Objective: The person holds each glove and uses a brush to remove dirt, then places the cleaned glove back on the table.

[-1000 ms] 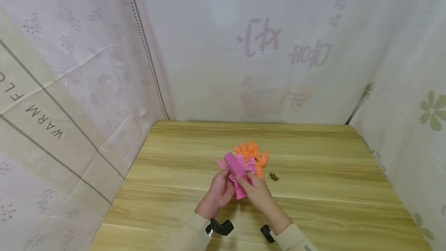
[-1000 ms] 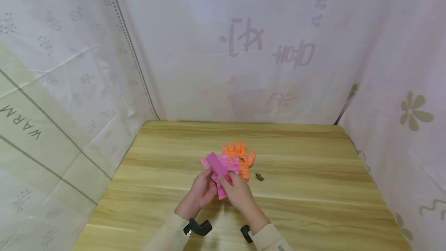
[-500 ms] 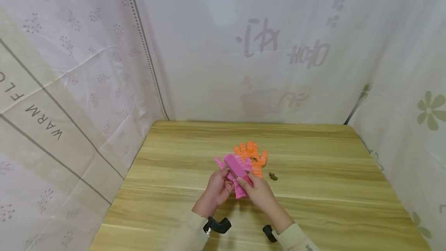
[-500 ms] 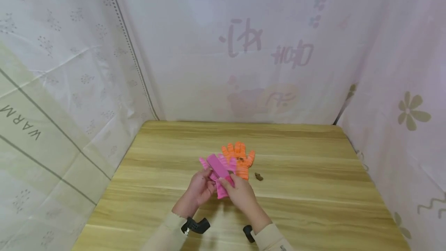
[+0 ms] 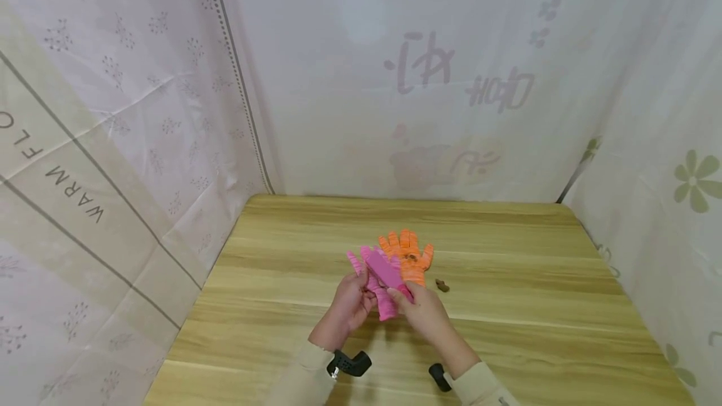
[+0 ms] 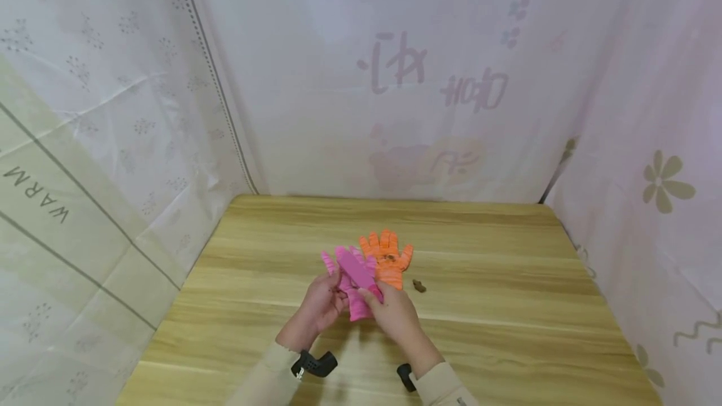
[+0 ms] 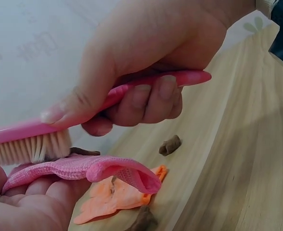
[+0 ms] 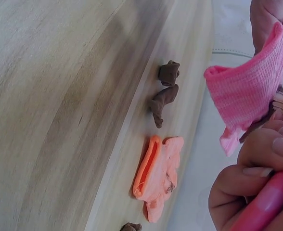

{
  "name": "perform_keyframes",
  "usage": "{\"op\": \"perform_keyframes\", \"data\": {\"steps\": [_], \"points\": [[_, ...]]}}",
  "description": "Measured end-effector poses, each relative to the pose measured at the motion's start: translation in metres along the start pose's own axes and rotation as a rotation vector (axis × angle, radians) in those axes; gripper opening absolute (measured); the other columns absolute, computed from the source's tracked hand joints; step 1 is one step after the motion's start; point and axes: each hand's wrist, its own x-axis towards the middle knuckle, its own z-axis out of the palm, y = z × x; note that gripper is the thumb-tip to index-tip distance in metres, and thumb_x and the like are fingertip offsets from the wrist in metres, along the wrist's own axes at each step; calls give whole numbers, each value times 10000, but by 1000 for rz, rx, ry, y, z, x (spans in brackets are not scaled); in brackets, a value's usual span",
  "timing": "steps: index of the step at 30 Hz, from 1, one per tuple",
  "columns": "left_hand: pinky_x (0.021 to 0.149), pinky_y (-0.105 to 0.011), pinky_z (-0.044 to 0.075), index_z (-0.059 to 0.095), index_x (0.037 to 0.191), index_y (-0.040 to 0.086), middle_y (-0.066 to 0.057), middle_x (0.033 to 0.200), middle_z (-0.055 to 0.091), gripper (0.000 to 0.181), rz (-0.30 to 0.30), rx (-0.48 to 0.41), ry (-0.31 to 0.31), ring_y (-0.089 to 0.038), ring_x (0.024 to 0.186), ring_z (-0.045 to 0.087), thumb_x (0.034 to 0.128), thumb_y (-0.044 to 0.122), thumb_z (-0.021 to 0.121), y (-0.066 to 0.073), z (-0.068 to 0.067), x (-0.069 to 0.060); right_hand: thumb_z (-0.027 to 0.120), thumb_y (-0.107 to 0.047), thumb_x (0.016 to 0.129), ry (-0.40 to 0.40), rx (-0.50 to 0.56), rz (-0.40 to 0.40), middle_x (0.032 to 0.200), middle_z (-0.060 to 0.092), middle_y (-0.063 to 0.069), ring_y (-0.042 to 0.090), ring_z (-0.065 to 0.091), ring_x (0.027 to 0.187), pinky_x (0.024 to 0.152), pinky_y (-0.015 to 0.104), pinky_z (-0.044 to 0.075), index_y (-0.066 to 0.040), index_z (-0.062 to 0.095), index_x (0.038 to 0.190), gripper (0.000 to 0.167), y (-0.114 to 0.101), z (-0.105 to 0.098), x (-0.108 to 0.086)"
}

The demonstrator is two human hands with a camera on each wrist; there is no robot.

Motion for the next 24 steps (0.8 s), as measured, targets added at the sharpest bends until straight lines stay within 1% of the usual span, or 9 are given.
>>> {"op": "perform_keyframes", "data": {"steps": [3, 7, 10, 13, 18, 21, 24], "points": [[735, -223, 555, 529, 1111, 26, 19, 868, 641, 313, 3, 6, 10, -41, 767, 595, 1118, 267, 329, 2, -1, 0, 622, -433, 991, 9, -13, -4, 644, 427, -16, 129, 395, 586, 528, 257, 344, -134, 545, 794, 367, 1, -2, 0], [796, -262, 585, 515, 1170, -5, 4, 912, 683, 329, 1, 13, 8, -67, 844, 655, 1122, 247, 310, 5, -1, -1, 618, -429, 994, 10, -4, -12, 642, 419, -19, 122, 387, 577, 522, 244, 339, -133, 532, 790, 370, 1, -4, 0], [810, -277, 592, 503, 1198, -18, -1, 923, 701, 338, 2, 18, 6, -80, 872, 681, 1123, 240, 298, 6, -1, -2, 615, -432, 995, 6, 3, -14, 645, 422, -18, 122, 391, 581, 520, 244, 341, -130, 540, 801, 366, 0, -5, 0], [800, -274, 589, 502, 1179, -2, 1, 920, 691, 323, 3, 14, 12, -76, 861, 676, 1123, 242, 299, 6, -1, -3, 616, -435, 993, 7, -4, -13, 647, 416, -18, 123, 385, 583, 519, 247, 333, -130, 546, 807, 365, 0, -6, -1], [819, -275, 588, 496, 1184, 8, -3, 946, 684, 318, 3, -1, 28, -85, 891, 677, 1120, 263, 318, 5, -4, -4, 606, -437, 1001, 11, -18, -5, 636, 391, -23, 116, 348, 563, 506, 241, 310, -130, 530, 787, 382, 3, -8, -2], [829, -268, 585, 499, 1168, 14, 0, 964, 693, 314, 9, 4, 29, -89, 909, 679, 1119, 271, 327, 5, -4, -5, 583, -455, 1012, 18, 9, -7, 640, 393, -23, 114, 348, 561, 508, 237, 316, -127, 533, 793, 398, 2, -9, -2], [837, -267, 584, 507, 1156, 19, 3, 984, 705, 316, 20, 19, 7, -92, 927, 685, 1121, 272, 321, 6, -4, -6, 569, -480, 1012, 35, 65, -21, 665, 425, -8, 123, 389, 593, 533, 245, 349, -112, 563, 824, 414, -3, -8, -3]]}}
